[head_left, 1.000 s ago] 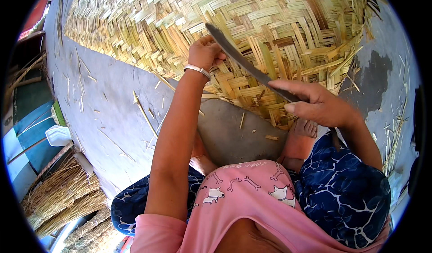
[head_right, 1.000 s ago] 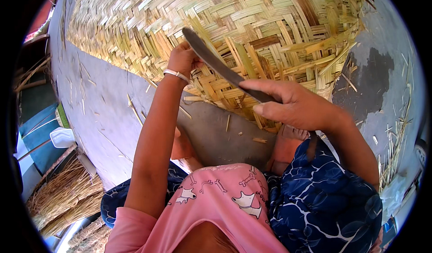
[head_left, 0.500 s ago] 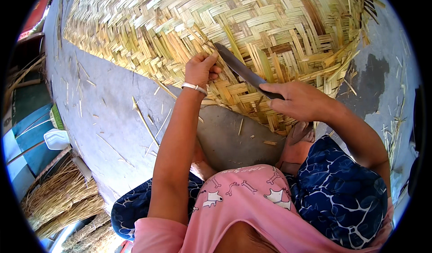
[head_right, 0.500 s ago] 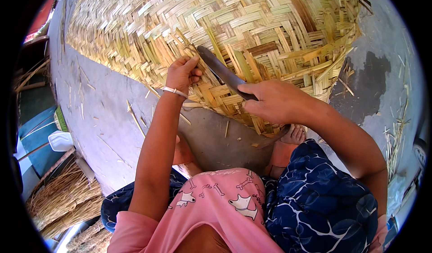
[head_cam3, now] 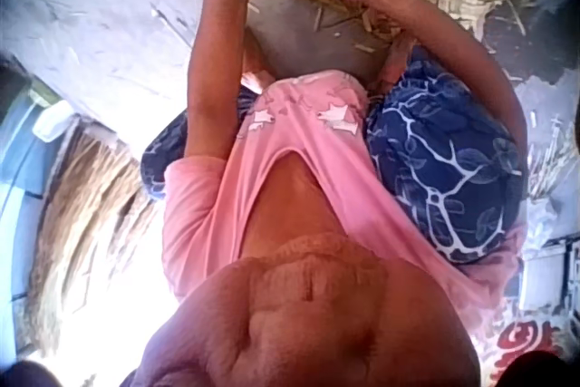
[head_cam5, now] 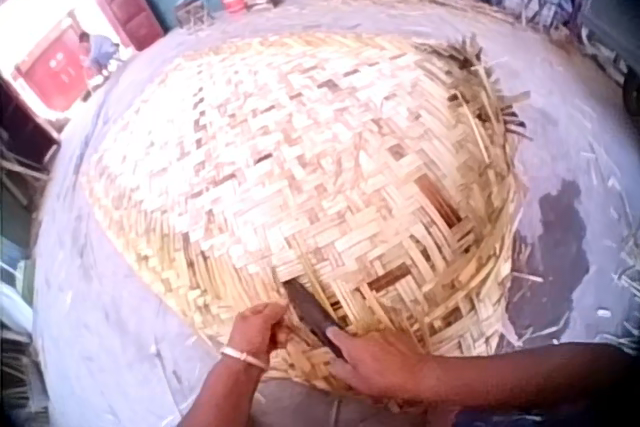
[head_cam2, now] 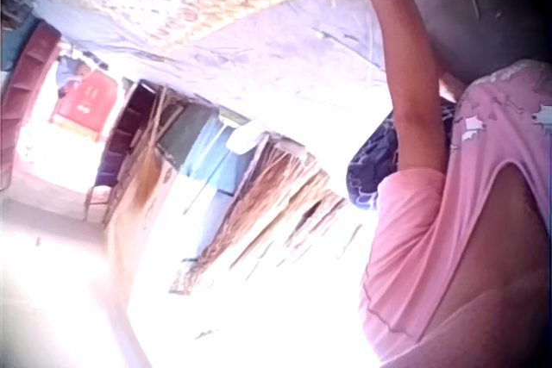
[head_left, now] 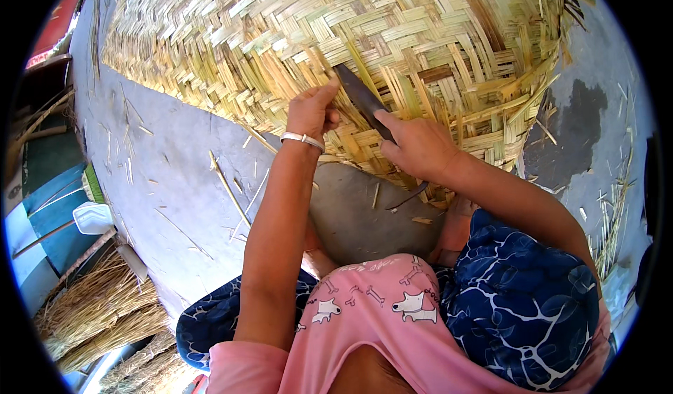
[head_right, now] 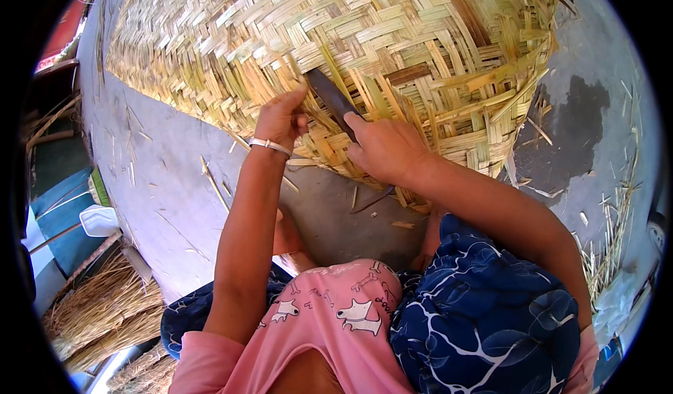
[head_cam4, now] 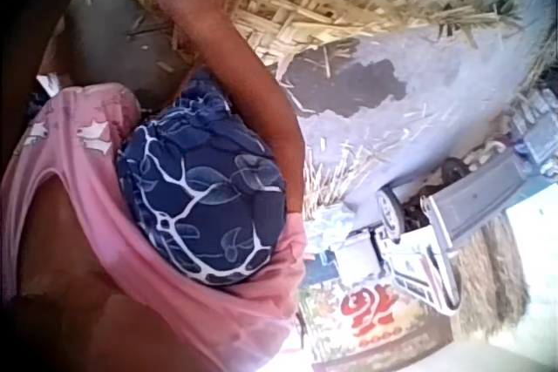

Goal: The person uses a curved knife to trim and adjust the edges of a large woven mat. They repeatedly tap and press the mat's edge to secure the weave, working along the perimeter.

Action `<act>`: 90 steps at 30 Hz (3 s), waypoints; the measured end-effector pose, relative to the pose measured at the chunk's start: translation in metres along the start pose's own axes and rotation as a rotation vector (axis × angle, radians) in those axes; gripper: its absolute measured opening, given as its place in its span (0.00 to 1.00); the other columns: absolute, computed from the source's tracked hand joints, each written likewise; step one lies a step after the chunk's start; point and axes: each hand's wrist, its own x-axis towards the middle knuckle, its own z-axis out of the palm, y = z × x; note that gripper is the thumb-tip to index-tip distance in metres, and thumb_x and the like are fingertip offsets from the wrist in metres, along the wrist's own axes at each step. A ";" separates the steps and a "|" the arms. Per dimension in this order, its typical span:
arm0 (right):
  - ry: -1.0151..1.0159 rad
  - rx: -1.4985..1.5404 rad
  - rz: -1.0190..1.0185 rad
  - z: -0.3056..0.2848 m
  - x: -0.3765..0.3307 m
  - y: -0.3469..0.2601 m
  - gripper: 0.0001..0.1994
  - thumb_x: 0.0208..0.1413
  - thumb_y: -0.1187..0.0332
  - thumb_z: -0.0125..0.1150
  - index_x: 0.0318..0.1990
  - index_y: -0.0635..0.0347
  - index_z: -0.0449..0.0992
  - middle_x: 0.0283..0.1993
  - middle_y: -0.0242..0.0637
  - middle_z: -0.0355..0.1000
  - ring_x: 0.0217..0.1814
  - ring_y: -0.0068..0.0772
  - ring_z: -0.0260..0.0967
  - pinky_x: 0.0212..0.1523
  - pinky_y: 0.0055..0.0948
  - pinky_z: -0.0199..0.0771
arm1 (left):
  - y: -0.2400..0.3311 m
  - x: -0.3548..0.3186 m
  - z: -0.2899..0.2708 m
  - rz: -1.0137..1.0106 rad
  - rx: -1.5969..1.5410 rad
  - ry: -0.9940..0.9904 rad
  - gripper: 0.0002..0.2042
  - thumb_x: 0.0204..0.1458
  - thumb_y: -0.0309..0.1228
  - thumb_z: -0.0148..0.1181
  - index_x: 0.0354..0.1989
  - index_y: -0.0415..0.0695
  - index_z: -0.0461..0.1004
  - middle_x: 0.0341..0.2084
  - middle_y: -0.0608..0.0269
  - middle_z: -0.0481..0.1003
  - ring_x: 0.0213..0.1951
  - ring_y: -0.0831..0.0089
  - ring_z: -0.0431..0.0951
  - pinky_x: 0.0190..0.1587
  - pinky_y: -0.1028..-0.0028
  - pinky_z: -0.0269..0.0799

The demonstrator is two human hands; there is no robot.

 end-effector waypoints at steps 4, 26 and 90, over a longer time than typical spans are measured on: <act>-0.023 -0.061 0.010 -0.001 0.004 -0.001 0.26 0.50 0.59 0.54 0.58 0.55 0.66 0.27 0.51 0.74 0.30 0.57 0.72 0.34 0.51 0.71 | -0.008 -0.017 0.006 -0.153 -0.057 -0.069 0.13 0.48 0.36 0.67 0.21 0.45 0.69 0.13 0.70 0.65 0.10 0.78 0.65 0.12 0.77 0.58; -0.031 -0.304 -0.103 -0.008 -0.004 -0.008 0.25 0.49 0.64 0.51 0.57 0.62 0.65 0.19 0.47 0.72 0.22 0.51 0.72 0.24 0.48 0.70 | -0.016 0.011 -0.003 0.351 0.817 0.106 0.21 0.40 0.47 0.72 0.23 0.39 0.75 0.14 0.61 0.73 0.19 0.71 0.74 0.25 0.71 0.70; -0.407 0.241 0.120 -0.097 -0.043 0.007 0.27 0.52 0.61 0.53 0.59 0.65 0.66 0.37 0.48 0.73 0.39 0.34 0.71 0.43 0.29 0.69 | -0.022 -0.007 0.008 0.069 -0.042 -0.183 0.10 0.56 0.35 0.59 0.27 0.45 0.71 0.16 0.68 0.72 0.18 0.80 0.72 0.21 0.80 0.66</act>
